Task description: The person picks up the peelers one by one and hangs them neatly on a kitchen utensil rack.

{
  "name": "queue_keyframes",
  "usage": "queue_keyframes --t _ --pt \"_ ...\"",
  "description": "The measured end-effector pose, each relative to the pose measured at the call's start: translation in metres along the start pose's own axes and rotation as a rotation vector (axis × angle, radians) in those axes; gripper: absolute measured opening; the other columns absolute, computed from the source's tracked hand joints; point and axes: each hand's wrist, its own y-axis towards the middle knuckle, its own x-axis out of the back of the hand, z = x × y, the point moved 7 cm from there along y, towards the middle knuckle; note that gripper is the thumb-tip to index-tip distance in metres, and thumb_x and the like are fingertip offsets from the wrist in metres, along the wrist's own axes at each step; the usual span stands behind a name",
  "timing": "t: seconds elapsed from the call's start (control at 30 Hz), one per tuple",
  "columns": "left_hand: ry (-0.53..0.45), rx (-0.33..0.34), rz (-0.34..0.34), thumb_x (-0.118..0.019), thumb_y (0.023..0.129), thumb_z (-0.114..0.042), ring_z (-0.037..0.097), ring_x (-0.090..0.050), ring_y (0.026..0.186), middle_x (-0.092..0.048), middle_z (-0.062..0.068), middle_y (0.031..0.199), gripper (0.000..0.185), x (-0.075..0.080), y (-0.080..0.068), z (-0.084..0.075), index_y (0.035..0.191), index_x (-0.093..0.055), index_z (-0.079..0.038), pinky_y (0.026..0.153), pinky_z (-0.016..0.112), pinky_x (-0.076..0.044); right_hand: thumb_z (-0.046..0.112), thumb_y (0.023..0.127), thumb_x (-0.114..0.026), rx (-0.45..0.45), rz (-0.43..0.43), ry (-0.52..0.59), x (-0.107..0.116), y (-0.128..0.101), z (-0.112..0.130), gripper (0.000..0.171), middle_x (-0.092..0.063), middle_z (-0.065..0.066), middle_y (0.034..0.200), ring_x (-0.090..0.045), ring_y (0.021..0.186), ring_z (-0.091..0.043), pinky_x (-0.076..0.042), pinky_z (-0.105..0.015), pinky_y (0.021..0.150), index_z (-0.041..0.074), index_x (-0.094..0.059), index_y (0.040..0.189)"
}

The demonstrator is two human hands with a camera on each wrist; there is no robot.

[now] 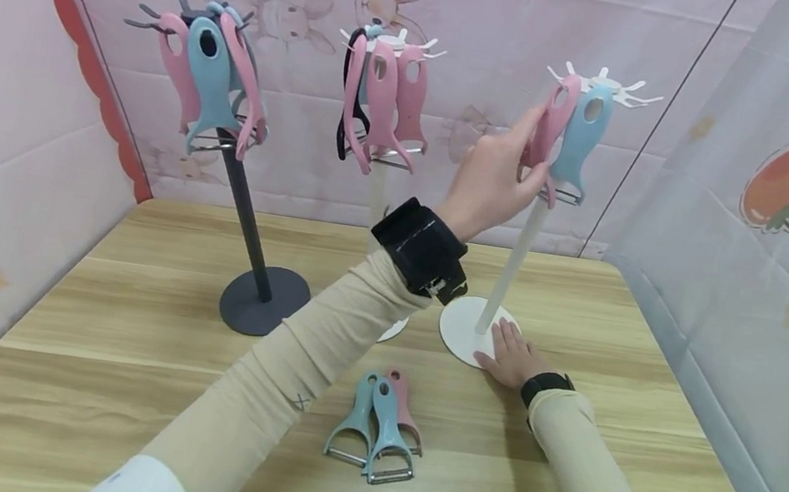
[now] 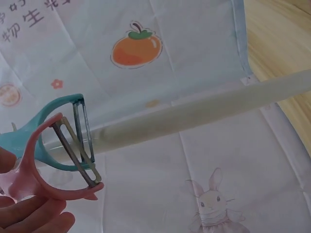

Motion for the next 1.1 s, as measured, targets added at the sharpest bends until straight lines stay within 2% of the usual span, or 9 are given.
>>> queue_keyframes --t 0.17,0.33,0.4,0.57,0.67,0.77,0.93,1.0,1.1 --pt "-0.01 -0.027 -0.015 -0.051 0.09 -0.019 0.01 -0.052 0.068 -0.063 0.005 0.103 0.058 -0.007 -0.014 0.011 0.141 -0.027 -0.006 0.06 0.017 -0.039 0.051 0.095 -0.029 0.002 -0.003 -0.018 0.0 -0.001 0.001 0.081 -0.006 -0.035 0.143 -0.005 0.131 -0.048 -0.015 -0.066 0.096 -0.017 -0.014 0.137" --pt "-0.01 -0.022 -0.041 -0.055 0.087 -0.018 0.012 -0.048 0.061 -0.062 0.007 0.093 0.06 -0.014 -0.032 0.025 0.14 -0.03 -0.005 0.055 0.02 -0.039 0.056 0.093 -0.028 0.01 0.0 0.004 0.004 -0.005 0.006 0.085 -0.007 -0.035 0.143 -0.005 0.132 -0.047 -0.015 -0.065 0.097 -0.016 -0.014 0.137" --pt "-0.01 -0.009 -0.039 -0.056 0.087 -0.018 0.014 -0.047 0.058 -0.063 0.008 0.095 0.061 -0.017 -0.039 0.031 0.14 -0.031 -0.005 0.055 0.021 -0.04 0.055 0.093 -0.028 0.006 0.005 0.018 0.005 -0.006 0.006 0.085 -0.006 -0.035 0.143 -0.004 0.132 -0.047 -0.014 -0.066 0.097 -0.016 -0.013 0.137" --pt "0.0 0.021 -0.032 -0.059 0.086 -0.019 0.016 -0.06 0.077 -0.06 0.008 0.118 0.062 -0.021 -0.059 0.045 0.14 -0.033 -0.005 0.066 0.022 -0.046 0.048 0.095 -0.031 -0.006 0.02 0.022 0.003 -0.004 0.005 0.08 -0.002 -0.035 0.143 -0.001 0.131 -0.048 -0.011 -0.066 0.097 -0.017 -0.011 0.137" --pt "0.012 0.023 -0.014 -0.058 0.086 -0.02 0.018 -0.061 0.087 -0.061 0.008 0.115 0.061 -0.024 -0.073 0.053 0.14 -0.034 -0.005 0.069 0.025 -0.048 0.051 0.095 -0.031 -0.006 0.021 0.031 0.002 -0.002 0.004 0.082 -0.002 -0.035 0.143 -0.002 0.131 -0.048 -0.011 -0.067 0.097 -0.017 -0.011 0.137" --pt "0.039 0.024 0.033 -0.058 0.087 -0.021 0.019 -0.061 0.09 -0.061 0.009 0.113 0.058 -0.029 -0.087 0.06 0.138 -0.037 -0.004 0.07 0.026 -0.048 0.055 0.093 -0.03 -0.01 0.019 0.039 0.001 -0.001 0.002 0.086 -0.002 -0.035 0.143 -0.001 0.131 -0.048 -0.011 -0.067 0.096 -0.017 -0.011 0.137" --pt "0.09 0.043 0.178 -0.057 0.088 -0.024 0.017 -0.061 0.075 -0.063 0.009 0.109 0.05 -0.044 -0.115 0.072 0.132 -0.044 -0.003 0.056 0.024 -0.047 0.056 0.093 -0.027 -0.008 0.008 0.022 0.0 0.0 0.0 0.086 -0.002 -0.035 0.143 -0.002 0.131 -0.048 -0.012 -0.067 0.096 -0.017 -0.011 0.137" --pt "0.121 0.056 0.237 -0.057 0.087 -0.026 0.016 -0.059 0.068 -0.065 0.006 0.097 0.043 -0.051 -0.127 0.076 0.124 -0.05 -0.005 0.049 0.025 -0.045 0.055 0.094 -0.028 -0.002 -0.004 0.017 0.0 0.0 0.0 0.085 -0.003 -0.036 0.143 -0.003 0.131 -0.049 -0.012 -0.067 0.096 -0.017 -0.012 0.137" --pt "0.167 0.08 0.308 -0.058 0.086 -0.027 0.013 -0.058 0.068 -0.063 0.001 0.084 0.033 -0.061 -0.144 0.083 0.113 -0.056 -0.008 0.049 0.025 -0.045 0.053 0.094 -0.029 0.009 -0.018 0.014 0.001 0.0 0.001 0.084 -0.005 -0.037 0.142 -0.005 0.13 -0.05 -0.013 -0.067 0.095 -0.018 -0.014 0.136"
